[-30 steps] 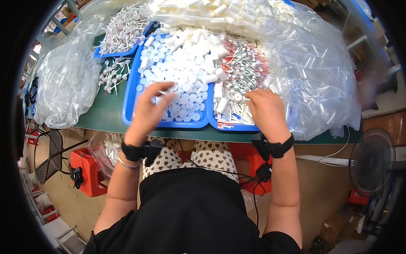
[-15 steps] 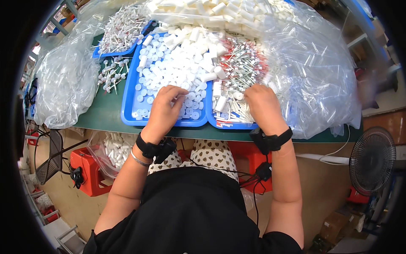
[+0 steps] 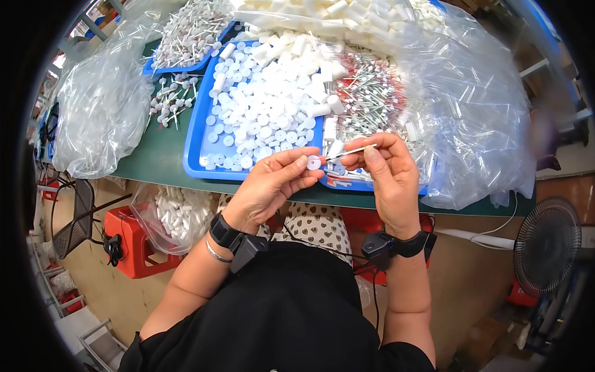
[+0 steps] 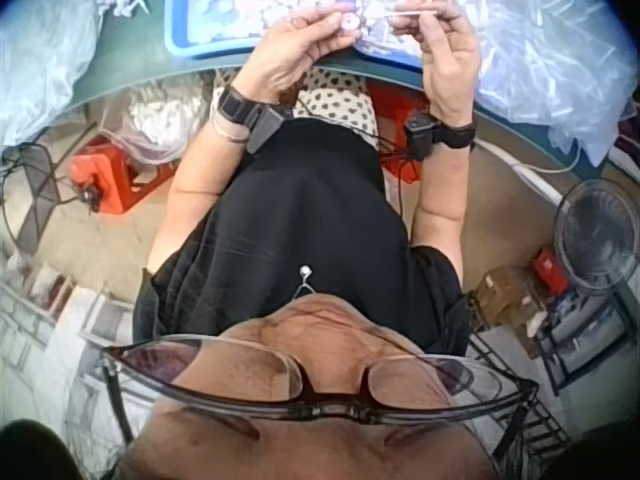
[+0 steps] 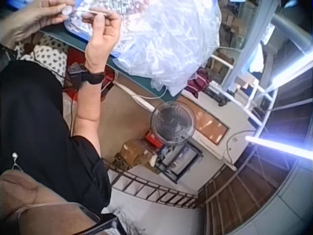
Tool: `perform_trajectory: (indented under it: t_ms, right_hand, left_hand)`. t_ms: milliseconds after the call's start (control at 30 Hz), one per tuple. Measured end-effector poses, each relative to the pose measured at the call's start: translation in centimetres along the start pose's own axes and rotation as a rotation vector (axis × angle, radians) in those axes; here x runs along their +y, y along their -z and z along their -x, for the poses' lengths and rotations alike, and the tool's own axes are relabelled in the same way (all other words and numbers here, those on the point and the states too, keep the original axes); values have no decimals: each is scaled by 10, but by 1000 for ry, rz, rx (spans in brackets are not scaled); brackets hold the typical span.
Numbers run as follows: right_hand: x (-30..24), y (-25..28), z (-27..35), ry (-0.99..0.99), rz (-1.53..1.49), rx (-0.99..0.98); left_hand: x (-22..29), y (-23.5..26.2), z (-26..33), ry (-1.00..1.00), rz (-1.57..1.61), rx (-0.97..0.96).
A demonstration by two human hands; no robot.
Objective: The person sits at a workbench and repeatedly picks up small white plastic caps and metal pins from blue trays. They insert the pins into the caps by hand and place the assembled units into a pile on the table.
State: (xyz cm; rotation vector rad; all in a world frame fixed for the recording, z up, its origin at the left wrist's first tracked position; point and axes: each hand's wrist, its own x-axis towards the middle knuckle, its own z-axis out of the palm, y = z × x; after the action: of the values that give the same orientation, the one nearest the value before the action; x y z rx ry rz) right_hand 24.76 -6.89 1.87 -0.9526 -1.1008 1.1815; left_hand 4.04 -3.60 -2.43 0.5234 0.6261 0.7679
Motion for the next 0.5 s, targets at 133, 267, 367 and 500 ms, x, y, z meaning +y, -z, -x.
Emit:
perform_trajectory:
  t_ms: [133, 267, 367, 500]
  right_hand:
    - [5, -1, 0, -4, 110, 24]
    - [6, 1, 0, -10, 135, 36]
    - [6, 1, 0, -14, 152, 47]
    - [8, 1, -1, -21, 171, 60]
  left_hand:
    - [-2, 3, 0, 21, 73, -27]
    - [-1, 4, 1, 26, 119, 5]
    - [-3, 6, 1, 23, 131, 5]
    - [-3, 6, 1, 11, 118, 16]
